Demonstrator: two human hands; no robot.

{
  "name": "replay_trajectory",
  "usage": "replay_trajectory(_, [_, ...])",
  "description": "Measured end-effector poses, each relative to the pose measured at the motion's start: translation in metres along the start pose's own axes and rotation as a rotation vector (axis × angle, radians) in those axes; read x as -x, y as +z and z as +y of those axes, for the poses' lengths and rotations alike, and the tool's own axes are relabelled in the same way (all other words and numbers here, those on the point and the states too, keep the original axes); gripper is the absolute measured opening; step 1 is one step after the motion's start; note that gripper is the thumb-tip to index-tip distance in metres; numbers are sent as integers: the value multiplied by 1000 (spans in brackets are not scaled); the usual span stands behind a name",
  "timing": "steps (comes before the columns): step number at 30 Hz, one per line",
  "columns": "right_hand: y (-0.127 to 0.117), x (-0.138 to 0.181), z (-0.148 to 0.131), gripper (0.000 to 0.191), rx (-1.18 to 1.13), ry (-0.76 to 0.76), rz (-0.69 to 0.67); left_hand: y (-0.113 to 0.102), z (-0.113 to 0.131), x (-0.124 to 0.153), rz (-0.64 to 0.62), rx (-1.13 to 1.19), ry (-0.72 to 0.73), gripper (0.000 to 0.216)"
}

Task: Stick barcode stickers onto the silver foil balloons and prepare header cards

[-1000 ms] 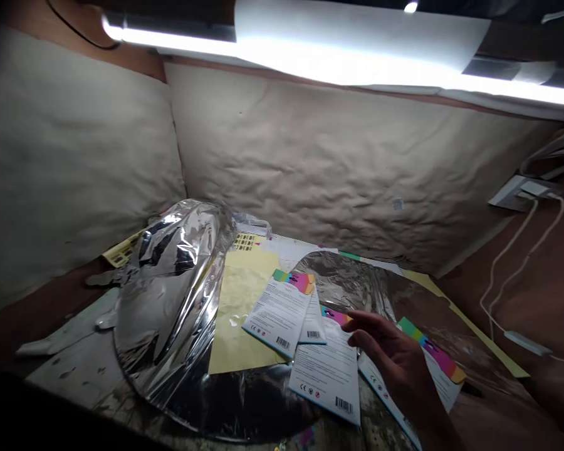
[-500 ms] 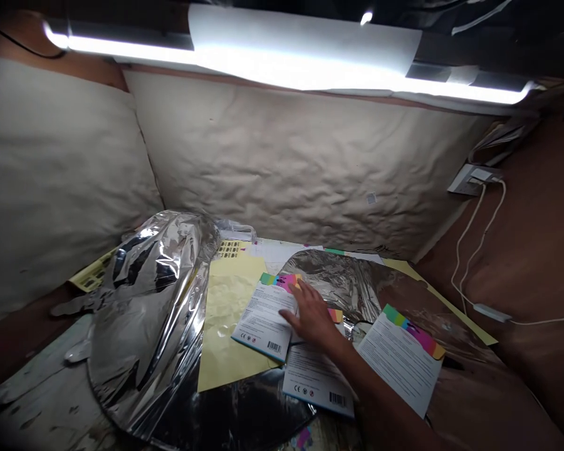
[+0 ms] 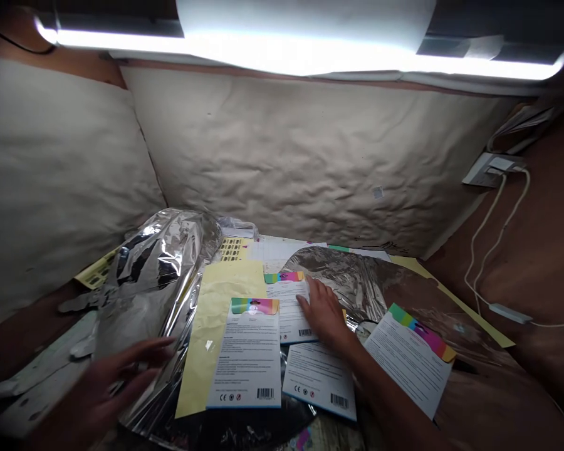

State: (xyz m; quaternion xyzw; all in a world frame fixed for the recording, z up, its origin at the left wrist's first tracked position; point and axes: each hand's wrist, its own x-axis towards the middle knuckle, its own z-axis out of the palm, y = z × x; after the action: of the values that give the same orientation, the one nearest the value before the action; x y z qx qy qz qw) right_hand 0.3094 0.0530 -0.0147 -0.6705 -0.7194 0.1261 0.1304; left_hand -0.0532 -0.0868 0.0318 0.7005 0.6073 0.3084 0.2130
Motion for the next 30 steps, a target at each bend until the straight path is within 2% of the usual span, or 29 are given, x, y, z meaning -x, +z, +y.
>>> replay_trajectory(2, [-16,-11,23,64,-23,73,-24,28,10,-27,-265,-94,232,55])
replay_trajectory(4, [-31,-9,47,59,-64,84,-78,60,25,-50,-404,-235,383,70])
replay_trajectory(6, [-41,1,68,50,-117,76,-129,87,37,-67,-485,-354,443,77])
replay_trajectory(8, [-46,11,82,42,-182,60,-176,105,43,-77,-545,-422,453,78])
replay_trajectory(12, [-54,14,106,34,-307,42,-218,116,40,-80,-628,-446,471,76])
replay_trajectory(16, [-73,-4,128,32,-327,58,-149,108,32,-72,-649,-455,494,78])
replay_trajectory(18, [-74,-12,122,33,-283,62,-80,105,27,-66,-652,-456,506,80])
replay_trajectory(20, [-61,-11,100,39,-231,29,-2,104,22,-61,-639,-464,523,82])
replay_trajectory(22, [-39,-1,66,51,-194,-52,41,104,17,-56,-616,-484,541,81])
replay_trajectory(24, [-15,12,33,62,-172,-161,7,107,12,-54,-585,-511,580,77])
replay_trajectory(26, [-2,19,16,67,-155,-225,-41,109,6,-54,-538,-542,656,75])
replay_trajectory(28, [-10,15,19,62,-142,-277,-116,112,0,-55,-450,-576,757,75])
replay_trajectory(30, [-33,3,44,55,-121,-242,-117,114,-7,-56,-332,-603,859,75])
